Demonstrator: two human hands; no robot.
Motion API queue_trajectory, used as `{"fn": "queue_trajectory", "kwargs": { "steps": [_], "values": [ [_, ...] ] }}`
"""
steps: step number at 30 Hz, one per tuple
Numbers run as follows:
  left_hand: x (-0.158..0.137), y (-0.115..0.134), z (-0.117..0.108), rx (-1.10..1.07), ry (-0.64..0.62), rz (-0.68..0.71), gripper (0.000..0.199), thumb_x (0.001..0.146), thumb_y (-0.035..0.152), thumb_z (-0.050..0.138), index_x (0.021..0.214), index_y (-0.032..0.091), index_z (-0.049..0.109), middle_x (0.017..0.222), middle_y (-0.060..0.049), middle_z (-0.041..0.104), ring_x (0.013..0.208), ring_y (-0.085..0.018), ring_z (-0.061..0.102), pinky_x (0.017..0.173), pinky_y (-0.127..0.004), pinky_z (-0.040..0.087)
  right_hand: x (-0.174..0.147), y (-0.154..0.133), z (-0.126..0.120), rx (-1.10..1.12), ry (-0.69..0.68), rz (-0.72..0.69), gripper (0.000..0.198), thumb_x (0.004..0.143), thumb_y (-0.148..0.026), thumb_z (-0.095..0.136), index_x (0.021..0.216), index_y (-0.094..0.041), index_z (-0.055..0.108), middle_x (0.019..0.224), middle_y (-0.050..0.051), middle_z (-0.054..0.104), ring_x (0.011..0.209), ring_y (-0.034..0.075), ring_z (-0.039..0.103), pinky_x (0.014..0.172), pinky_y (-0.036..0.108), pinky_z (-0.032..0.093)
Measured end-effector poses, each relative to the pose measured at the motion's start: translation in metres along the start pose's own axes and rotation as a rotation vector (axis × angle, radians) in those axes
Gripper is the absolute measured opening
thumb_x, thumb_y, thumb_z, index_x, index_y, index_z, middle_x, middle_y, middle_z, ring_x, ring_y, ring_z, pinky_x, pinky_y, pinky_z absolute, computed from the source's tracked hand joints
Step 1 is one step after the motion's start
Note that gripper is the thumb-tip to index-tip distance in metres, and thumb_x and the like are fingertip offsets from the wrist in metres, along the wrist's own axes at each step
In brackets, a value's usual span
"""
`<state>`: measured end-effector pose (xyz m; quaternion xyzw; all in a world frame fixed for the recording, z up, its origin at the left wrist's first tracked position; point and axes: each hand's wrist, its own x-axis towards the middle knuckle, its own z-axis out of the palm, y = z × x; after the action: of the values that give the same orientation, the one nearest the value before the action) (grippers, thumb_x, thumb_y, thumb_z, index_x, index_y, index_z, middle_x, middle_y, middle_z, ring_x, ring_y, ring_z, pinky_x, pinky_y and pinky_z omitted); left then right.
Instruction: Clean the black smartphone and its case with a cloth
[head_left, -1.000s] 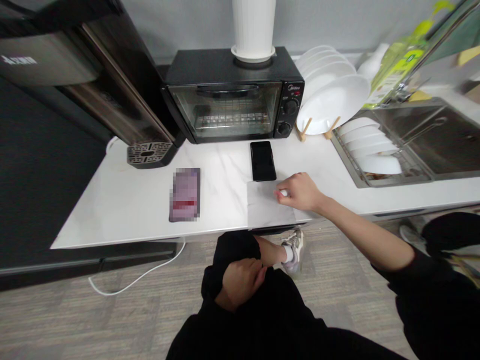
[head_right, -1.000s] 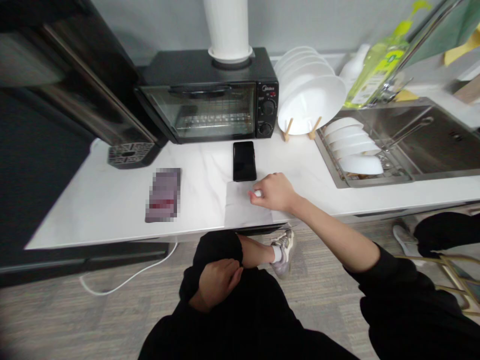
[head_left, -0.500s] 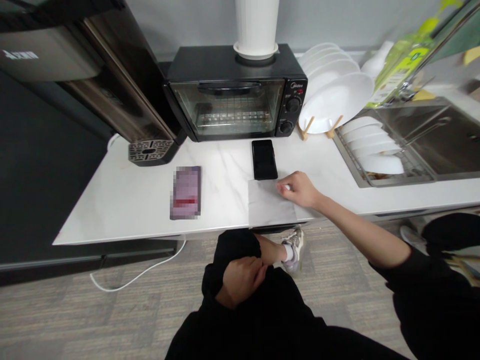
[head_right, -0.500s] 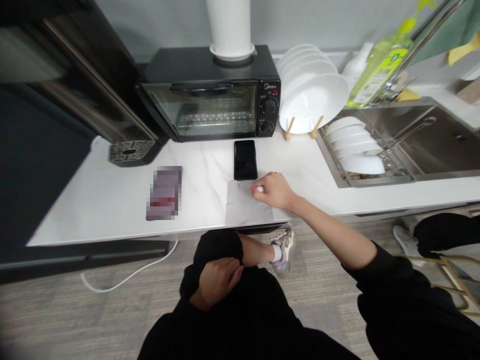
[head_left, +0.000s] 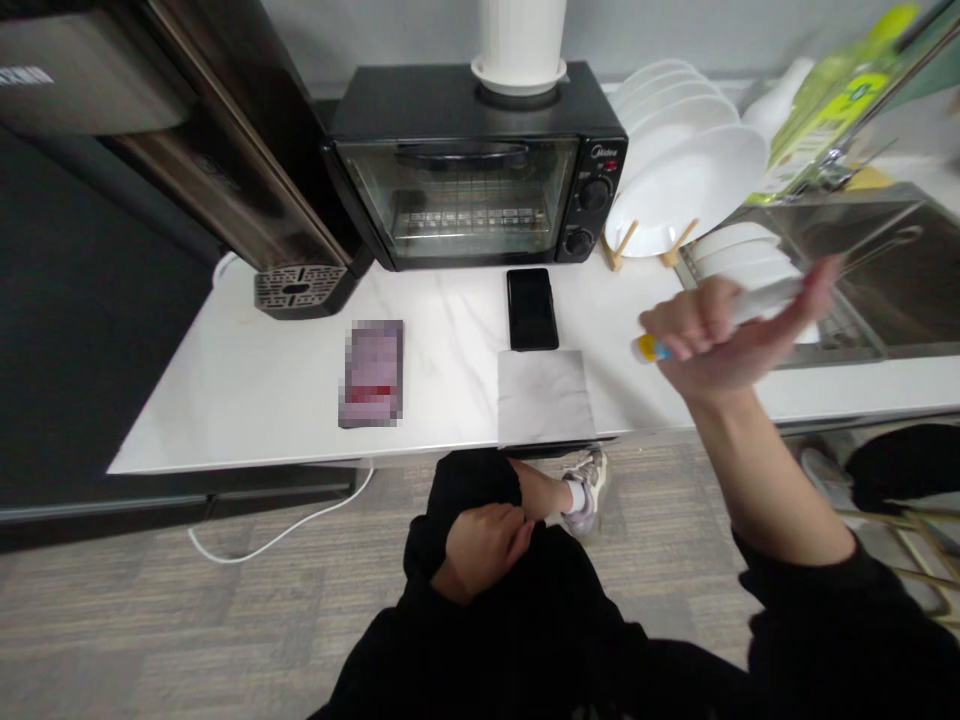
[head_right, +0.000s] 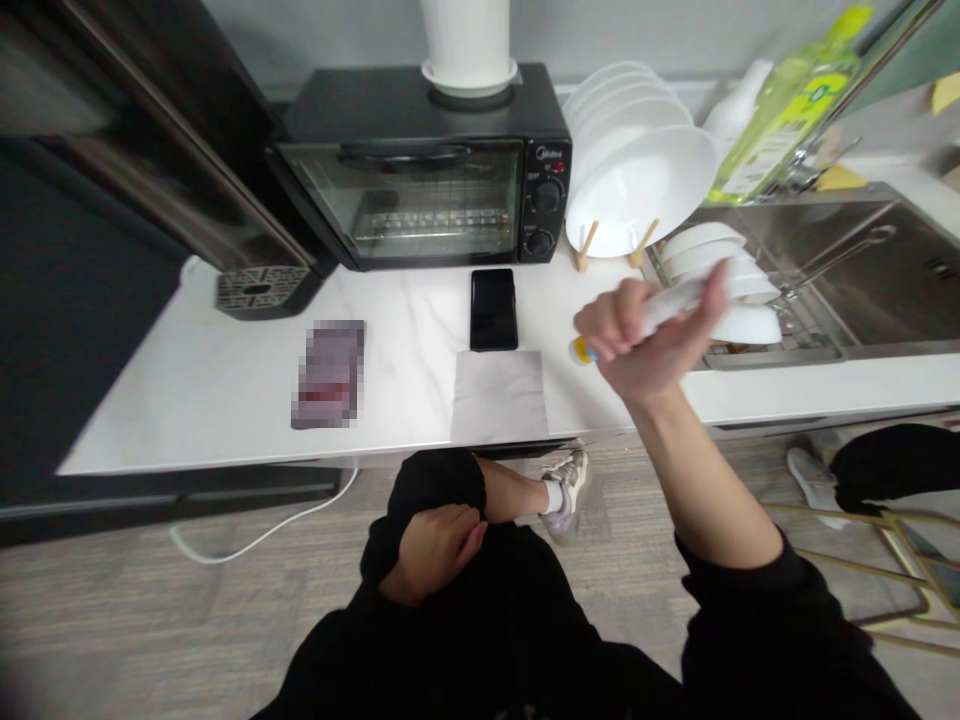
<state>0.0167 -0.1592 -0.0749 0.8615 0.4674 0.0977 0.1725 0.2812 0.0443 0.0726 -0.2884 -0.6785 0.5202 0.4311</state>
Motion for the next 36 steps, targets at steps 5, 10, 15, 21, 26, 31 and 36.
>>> {"fn": "queue_trajectory", "kwargs": {
  "steps": [5,10,15,21,26,31,36],
  "values": [
    [0.001,0.000,0.002,-0.011,0.035,0.011,0.034,0.105,0.030,0.048,0.076,0.021,0.063,0.071,-0.001,0.069,0.064,-0.016,0.065,0.057,-0.034,0.037,-0.011,-0.018,0.000,-0.161,0.093,-0.095,0.073,0.093,-0.089,0.024,0.054,-0.027,0.033,0.046,-0.004,0.030,0.046,0.014,0.034,0.051,0.033,0.027],
    [0.001,-0.003,0.009,-0.020,0.068,0.013,0.036,0.106,0.032,0.046,0.076,0.021,0.064,0.070,-0.001,0.068,0.063,-0.015,0.063,0.057,-0.034,0.035,-0.012,0.003,0.000,-0.493,-0.072,0.037,0.071,0.095,-0.079,0.044,0.053,-0.022,0.049,0.049,-0.002,0.045,0.049,0.011,0.038,0.055,0.032,0.026],
    [0.000,-0.003,0.009,-0.021,0.072,0.015,0.035,0.106,0.033,0.048,0.077,0.021,0.064,0.071,0.000,0.068,0.064,-0.014,0.063,0.057,-0.033,0.035,0.000,0.027,0.013,-0.983,-0.163,0.103,0.058,0.096,-0.066,0.050,0.064,-0.021,0.067,0.053,0.000,0.049,0.053,0.013,0.038,0.062,0.032,0.022],
    [-0.001,-0.002,0.008,-0.025,0.071,0.009,0.034,0.106,0.033,0.048,0.078,0.021,0.064,0.072,-0.001,0.069,0.064,-0.015,0.063,0.057,-0.033,0.034,0.016,0.041,0.021,-1.139,-0.283,0.122,0.050,0.095,-0.052,0.046,0.061,-0.022,0.068,0.055,0.004,0.057,0.054,0.016,0.043,0.063,0.033,0.018],
    [0.000,-0.003,0.009,-0.035,0.065,0.011,0.035,0.105,0.033,0.048,0.077,0.020,0.064,0.073,-0.001,0.070,0.064,-0.015,0.064,0.057,-0.033,0.033,0.017,0.043,0.016,-1.167,-0.329,0.124,0.055,0.099,-0.057,0.042,0.068,-0.022,0.070,0.059,0.004,0.060,0.056,0.016,0.044,0.063,0.034,0.018],
    [0.000,-0.004,0.010,-0.047,0.057,0.012,0.035,0.106,0.034,0.047,0.078,0.020,0.064,0.073,-0.002,0.069,0.065,-0.016,0.063,0.058,-0.032,0.033,0.015,0.043,0.014,-1.153,-0.360,0.129,0.050,0.097,-0.048,0.042,0.061,-0.022,0.064,0.055,0.003,0.055,0.055,0.016,0.041,0.063,0.034,0.018],
    [0.000,-0.004,0.009,-0.060,0.060,0.000,0.035,0.105,0.033,0.048,0.077,0.020,0.064,0.072,-0.002,0.069,0.064,-0.016,0.063,0.058,-0.031,0.032,0.015,0.040,0.016,-1.121,-0.368,0.104,0.046,0.096,-0.047,0.041,0.062,-0.022,0.062,0.059,0.002,0.055,0.055,0.015,0.039,0.064,0.034,0.019]
  ]
}}
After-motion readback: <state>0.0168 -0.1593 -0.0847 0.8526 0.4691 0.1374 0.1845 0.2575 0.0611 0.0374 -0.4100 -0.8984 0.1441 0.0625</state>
